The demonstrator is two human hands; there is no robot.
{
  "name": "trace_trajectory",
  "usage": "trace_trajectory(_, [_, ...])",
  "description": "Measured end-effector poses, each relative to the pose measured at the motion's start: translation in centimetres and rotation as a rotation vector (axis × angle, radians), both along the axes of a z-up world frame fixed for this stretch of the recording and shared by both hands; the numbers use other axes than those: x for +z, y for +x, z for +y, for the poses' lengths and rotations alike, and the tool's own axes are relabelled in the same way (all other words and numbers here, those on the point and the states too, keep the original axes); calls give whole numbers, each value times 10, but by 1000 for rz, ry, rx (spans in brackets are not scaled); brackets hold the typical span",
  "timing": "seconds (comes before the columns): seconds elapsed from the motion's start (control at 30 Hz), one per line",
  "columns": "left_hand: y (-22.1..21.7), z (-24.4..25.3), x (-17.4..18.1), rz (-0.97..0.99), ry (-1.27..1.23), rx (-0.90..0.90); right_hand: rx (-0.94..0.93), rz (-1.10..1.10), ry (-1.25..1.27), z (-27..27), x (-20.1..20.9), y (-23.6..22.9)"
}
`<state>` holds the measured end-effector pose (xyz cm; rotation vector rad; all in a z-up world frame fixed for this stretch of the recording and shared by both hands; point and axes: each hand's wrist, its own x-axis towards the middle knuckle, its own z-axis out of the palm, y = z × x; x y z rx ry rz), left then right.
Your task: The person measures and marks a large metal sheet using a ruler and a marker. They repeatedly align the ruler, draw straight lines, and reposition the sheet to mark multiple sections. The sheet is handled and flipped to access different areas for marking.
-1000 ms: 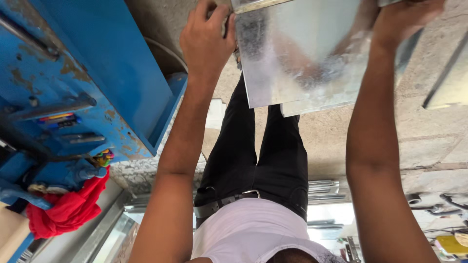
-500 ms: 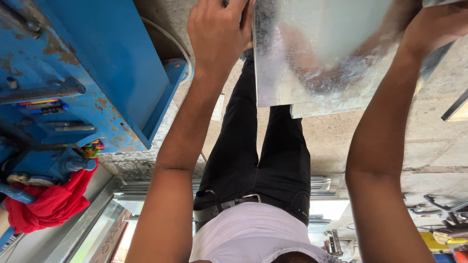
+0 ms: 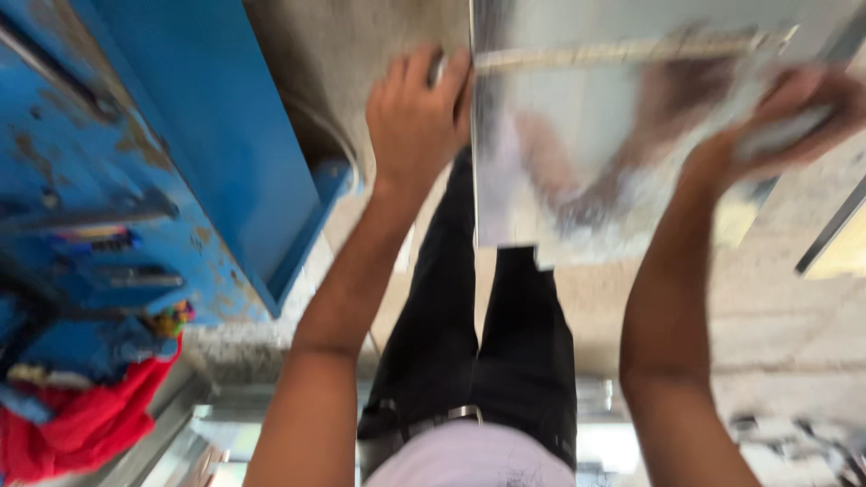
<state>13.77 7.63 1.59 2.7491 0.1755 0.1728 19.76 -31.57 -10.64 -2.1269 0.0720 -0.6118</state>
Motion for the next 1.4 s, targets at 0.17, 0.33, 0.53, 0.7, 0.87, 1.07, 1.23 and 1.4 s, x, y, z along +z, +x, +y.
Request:
trace_trajectory(0.17, [3, -4, 7, 59, 2, 28, 380, 201, 696, 144, 61, -46])
trace_trajectory(0.33, [3, -6, 7, 40, 19, 40, 575, 166, 392, 212, 89, -45])
trace_trajectory(0.53, [4, -8, 5, 59, 17, 58, 571, 169, 255, 234, 107, -29])
trace_trajectory(0.7, [2, -10, 6, 53, 49, 62, 534, 161, 190, 236, 107, -31])
trace_trajectory(0.87, [3, -8, 6, 68, 45, 53, 485, 277, 235, 233, 101, -36])
trace_trajectory(1.07, [2, -9, 7, 55, 42, 53, 498, 297, 208, 232, 103, -35])
trace_trajectory(1.23, [2, -10, 7, 70, 42, 61, 504, 281, 220, 234, 103, -35])
trace_trajectory(1.4, [2, -9, 6, 73, 39, 55, 523, 250, 153, 233, 105, -33])
